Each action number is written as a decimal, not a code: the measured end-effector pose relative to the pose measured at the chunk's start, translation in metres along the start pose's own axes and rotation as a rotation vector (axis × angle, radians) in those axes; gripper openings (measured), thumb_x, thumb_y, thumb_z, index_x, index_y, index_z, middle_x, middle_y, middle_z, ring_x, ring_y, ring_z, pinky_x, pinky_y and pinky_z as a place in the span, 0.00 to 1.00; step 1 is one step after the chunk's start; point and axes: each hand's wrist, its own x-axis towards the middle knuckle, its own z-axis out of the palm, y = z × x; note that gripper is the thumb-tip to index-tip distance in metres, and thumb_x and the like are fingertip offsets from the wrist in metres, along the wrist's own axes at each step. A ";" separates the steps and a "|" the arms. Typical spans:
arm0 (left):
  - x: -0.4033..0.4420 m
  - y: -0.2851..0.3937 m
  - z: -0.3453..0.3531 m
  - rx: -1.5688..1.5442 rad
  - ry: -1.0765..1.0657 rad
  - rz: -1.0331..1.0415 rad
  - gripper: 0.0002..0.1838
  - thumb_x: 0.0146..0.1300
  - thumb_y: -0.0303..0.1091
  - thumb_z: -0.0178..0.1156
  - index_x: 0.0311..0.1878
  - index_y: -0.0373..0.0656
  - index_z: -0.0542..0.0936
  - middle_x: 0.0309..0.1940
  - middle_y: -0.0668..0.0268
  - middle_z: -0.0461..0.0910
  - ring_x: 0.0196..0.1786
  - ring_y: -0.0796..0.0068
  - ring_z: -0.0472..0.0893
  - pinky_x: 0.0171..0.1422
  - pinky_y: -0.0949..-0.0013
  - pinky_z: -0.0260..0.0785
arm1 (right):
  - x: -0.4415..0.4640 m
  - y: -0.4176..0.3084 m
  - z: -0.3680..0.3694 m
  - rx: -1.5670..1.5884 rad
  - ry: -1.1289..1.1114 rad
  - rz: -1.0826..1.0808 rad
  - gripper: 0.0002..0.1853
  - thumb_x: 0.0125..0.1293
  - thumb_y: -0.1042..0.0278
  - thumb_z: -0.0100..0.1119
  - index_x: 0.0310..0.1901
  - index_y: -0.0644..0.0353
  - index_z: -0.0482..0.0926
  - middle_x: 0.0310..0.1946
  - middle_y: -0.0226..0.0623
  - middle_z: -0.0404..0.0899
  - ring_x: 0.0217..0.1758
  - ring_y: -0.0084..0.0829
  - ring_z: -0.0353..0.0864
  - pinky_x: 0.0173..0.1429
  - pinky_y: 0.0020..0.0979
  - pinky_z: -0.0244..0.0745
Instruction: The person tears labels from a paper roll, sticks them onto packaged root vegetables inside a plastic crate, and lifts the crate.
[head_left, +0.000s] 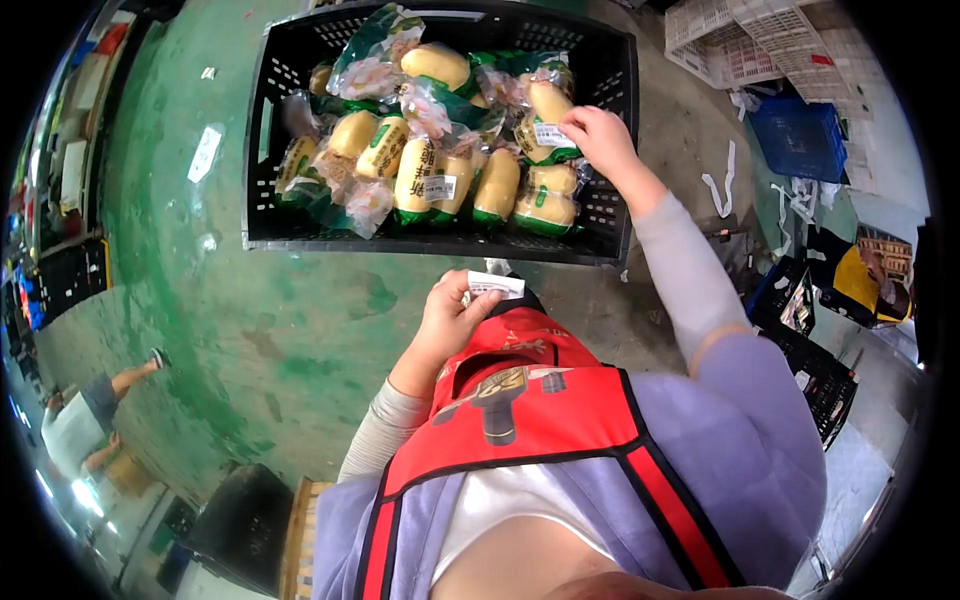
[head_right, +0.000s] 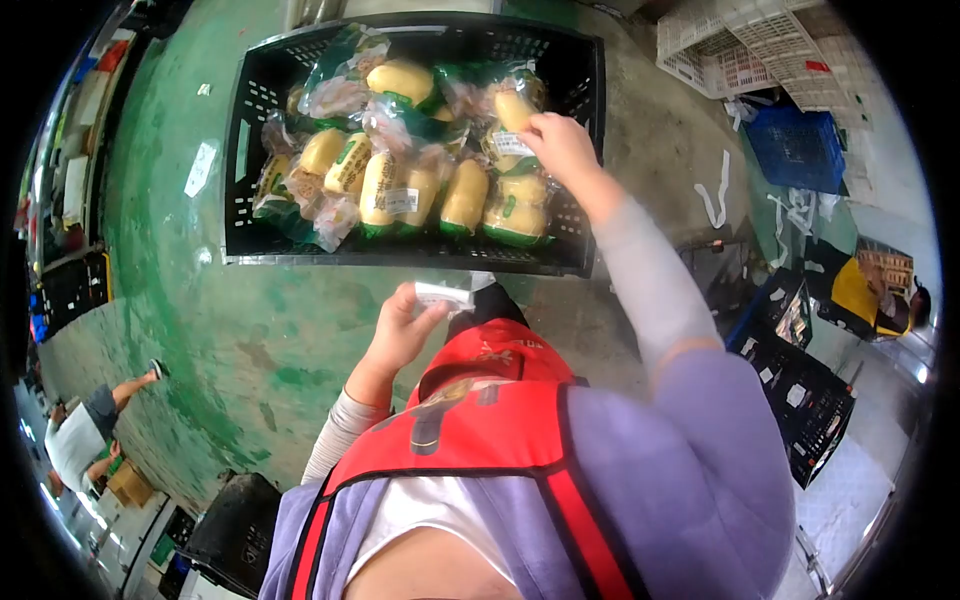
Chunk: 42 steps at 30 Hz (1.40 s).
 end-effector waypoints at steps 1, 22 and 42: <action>0.001 0.003 0.000 0.003 -0.031 0.044 0.04 0.60 0.25 0.57 0.37 0.39 0.79 0.40 0.66 0.78 0.42 0.78 0.75 0.49 0.73 0.67 | 0.012 0.008 0.009 -0.114 -0.026 -0.054 0.09 0.54 0.63 0.59 0.31 0.60 0.80 0.30 0.41 0.78 0.35 0.41 0.78 0.38 0.38 0.71; 0.013 0.009 0.010 -0.160 0.211 0.040 0.04 0.57 0.27 0.62 0.34 0.36 0.79 0.31 0.66 0.78 0.33 0.81 0.74 0.37 0.76 0.67 | -0.144 -0.133 0.019 0.688 0.066 -0.021 0.05 0.53 0.75 0.63 0.32 0.63 0.79 0.26 0.37 0.76 0.28 0.29 0.76 0.32 0.27 0.70; 0.029 0.028 -0.004 -0.308 0.065 -0.369 0.10 0.64 0.33 0.56 0.38 0.33 0.78 0.25 0.69 0.79 0.24 0.87 0.74 0.25 0.80 0.66 | -0.080 -0.076 0.071 0.865 -0.088 0.560 0.07 0.60 0.72 0.59 0.37 0.65 0.80 0.28 0.25 0.78 0.29 0.14 0.71 0.35 0.16 0.66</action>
